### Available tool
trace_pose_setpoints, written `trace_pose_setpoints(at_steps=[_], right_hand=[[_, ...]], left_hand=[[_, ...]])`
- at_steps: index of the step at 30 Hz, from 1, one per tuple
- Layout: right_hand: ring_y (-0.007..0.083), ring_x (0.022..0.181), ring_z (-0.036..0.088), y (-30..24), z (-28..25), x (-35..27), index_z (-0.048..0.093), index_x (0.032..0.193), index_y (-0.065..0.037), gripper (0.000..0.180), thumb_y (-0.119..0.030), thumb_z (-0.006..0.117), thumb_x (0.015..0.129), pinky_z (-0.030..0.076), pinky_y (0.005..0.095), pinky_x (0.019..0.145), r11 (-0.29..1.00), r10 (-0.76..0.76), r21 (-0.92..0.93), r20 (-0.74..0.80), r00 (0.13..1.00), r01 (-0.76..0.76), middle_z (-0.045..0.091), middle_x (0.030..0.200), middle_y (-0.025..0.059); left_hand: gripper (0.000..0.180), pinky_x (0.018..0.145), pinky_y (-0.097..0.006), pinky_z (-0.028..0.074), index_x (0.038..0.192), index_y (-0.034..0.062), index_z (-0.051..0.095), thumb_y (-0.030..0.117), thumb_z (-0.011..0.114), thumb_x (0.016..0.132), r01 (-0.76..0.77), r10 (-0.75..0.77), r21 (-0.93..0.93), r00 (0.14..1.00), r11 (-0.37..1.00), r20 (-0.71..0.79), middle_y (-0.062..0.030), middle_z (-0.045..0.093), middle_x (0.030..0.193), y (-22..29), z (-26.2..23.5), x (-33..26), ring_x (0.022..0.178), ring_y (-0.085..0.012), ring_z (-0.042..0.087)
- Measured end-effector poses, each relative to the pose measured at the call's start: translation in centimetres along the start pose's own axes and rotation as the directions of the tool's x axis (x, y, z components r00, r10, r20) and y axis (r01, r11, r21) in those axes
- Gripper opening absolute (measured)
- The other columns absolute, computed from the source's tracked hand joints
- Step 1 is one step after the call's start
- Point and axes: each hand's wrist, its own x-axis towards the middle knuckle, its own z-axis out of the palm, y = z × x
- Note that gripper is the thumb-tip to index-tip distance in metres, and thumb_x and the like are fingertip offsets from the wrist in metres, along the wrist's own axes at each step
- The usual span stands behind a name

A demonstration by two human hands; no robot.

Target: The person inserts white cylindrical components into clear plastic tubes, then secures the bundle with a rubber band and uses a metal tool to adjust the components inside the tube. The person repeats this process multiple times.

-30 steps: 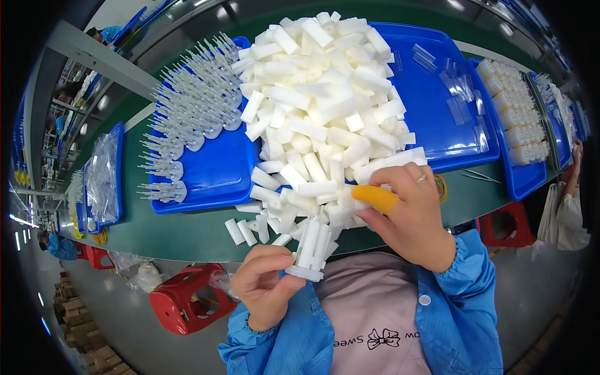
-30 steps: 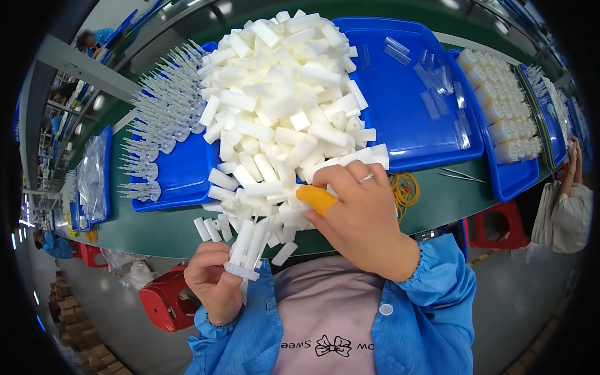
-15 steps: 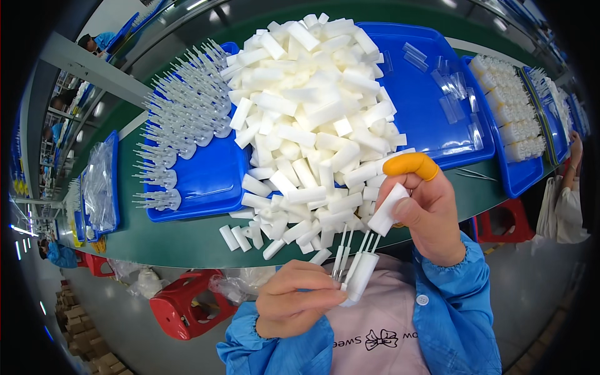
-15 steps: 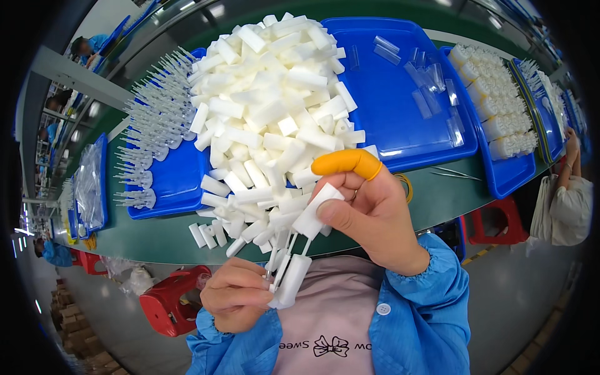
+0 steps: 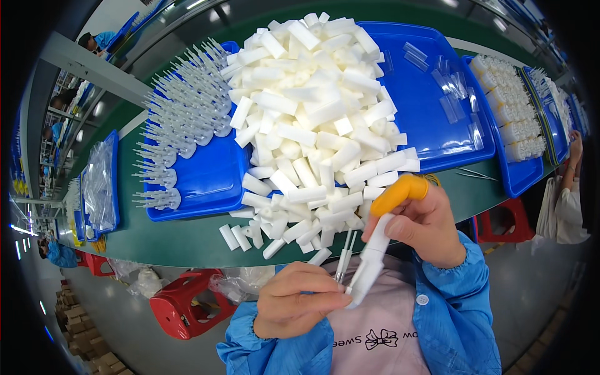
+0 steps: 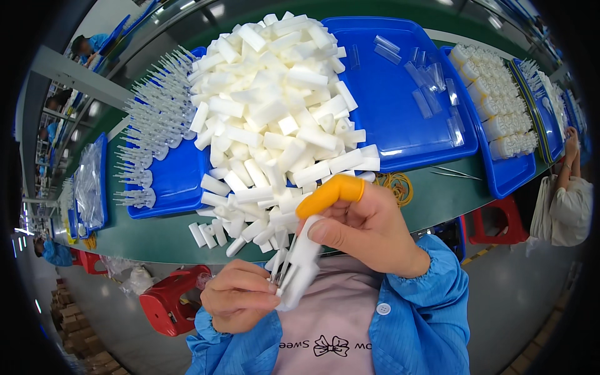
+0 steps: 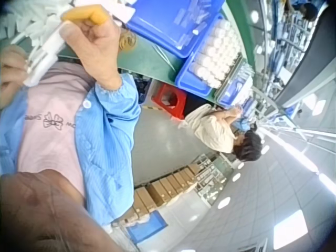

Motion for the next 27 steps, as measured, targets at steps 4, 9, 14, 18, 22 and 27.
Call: trace_pose_setpoints(at_steps=[4,9,14,18,22,27], right_hand=[[0.0119,0.089,0.058,-0.8,-0.2,0.3,0.061,0.099,0.001,0.017,-0.008,0.062,0.085,0.045,0.0259,0.08,0.972,-0.047,-0.226,0.053,0.997,0.058,0.063,0.091,0.0066],[0.0108,0.085,0.056,-0.7,-0.1,0.8,0.064,0.094,0.0,0.013,-0.009,0.062,0.084,0.044,0.025,0.076,0.961,-0.012,-0.276,0.037,0.999,0.022,0.063,0.088,0.0045],[0.0098,0.082,0.054,-1.8,1.1,1.7,0.063,0.092,0.0,0.014,-0.01,0.064,0.083,0.043,0.0244,0.074,0.97,0.18,-0.172,0.017,0.984,-0.174,0.063,0.088,0.0039],[0.0082,0.079,0.054,-3.1,0.4,2.0,0.063,0.09,-0.001,0.012,-0.012,0.064,0.084,0.043,0.0239,0.072,0.741,-0.044,-0.64,0.257,0.965,0.204,0.062,0.084,0.0017],[0.0094,0.075,0.054,-3.5,0.5,1.5,0.063,0.09,-0.003,0.011,-0.012,0.065,0.083,0.043,0.0241,0.07,0.904,0.216,-0.404,0.155,0.964,-0.137,0.061,0.08,0.0013],[0.0116,0.074,0.055,-4.5,2.0,1.6,0.064,0.088,-0.004,0.012,-0.011,0.068,0.08,0.043,0.0249,0.07,0.857,0.052,-0.513,0.195,0.98,0.057,0.061,0.079,0.0025]], left_hand=[[0.037,0.061,-0.03,0.047,0.089,0.0035,0.071,-0.007,0.073,0.053,0.001,-0.001,0.001,0.999,1.0,0.038,-0.0083,0.064,0.088,0.4,-0.5,0.2,0.074,-0.0217,0.061],[0.027,0.058,-0.029,0.048,0.083,0.0049,0.071,-0.004,0.075,0.057,-0.028,0.02,0.085,0.996,0.996,0.092,-0.0087,0.065,0.084,0.4,-0.6,0.3,0.068,-0.0214,0.061],[0.033,0.057,-0.029,0.047,0.083,0.0048,0.072,-0.004,0.07,0.052,-0.046,0.028,0.155,0.993,0.987,0.114,-0.0089,0.064,0.084,1.6,-0.6,0.5,0.068,-0.0213,0.061],[0.029,0.059,-0.027,0.048,0.085,0.0042,0.072,0.001,0.068,0.056,-0.06,0.041,0.167,0.993,0.984,0.112,-0.0051,0.063,0.088,2.3,-0.5,0.1,0.072,-0.0199,0.059],[0.034,0.055,-0.027,0.047,0.082,0.0074,0.073,-0.001,0.069,0.049,-0.116,0.069,0.277,0.982,0.954,0.175,-0.0058,0.064,0.084,2.5,-0.7,-0.2,0.068,-0.0205,0.06],[0.034,0.056,-0.029,0.047,0.082,0.0086,0.073,-0.001,0.07,0.05,-0.012,-0.011,0.207,0.994,0.978,0.11,-0.005,0.064,0.084,2.8,-0.6,-0.3,0.068,-0.0203,0.06]])
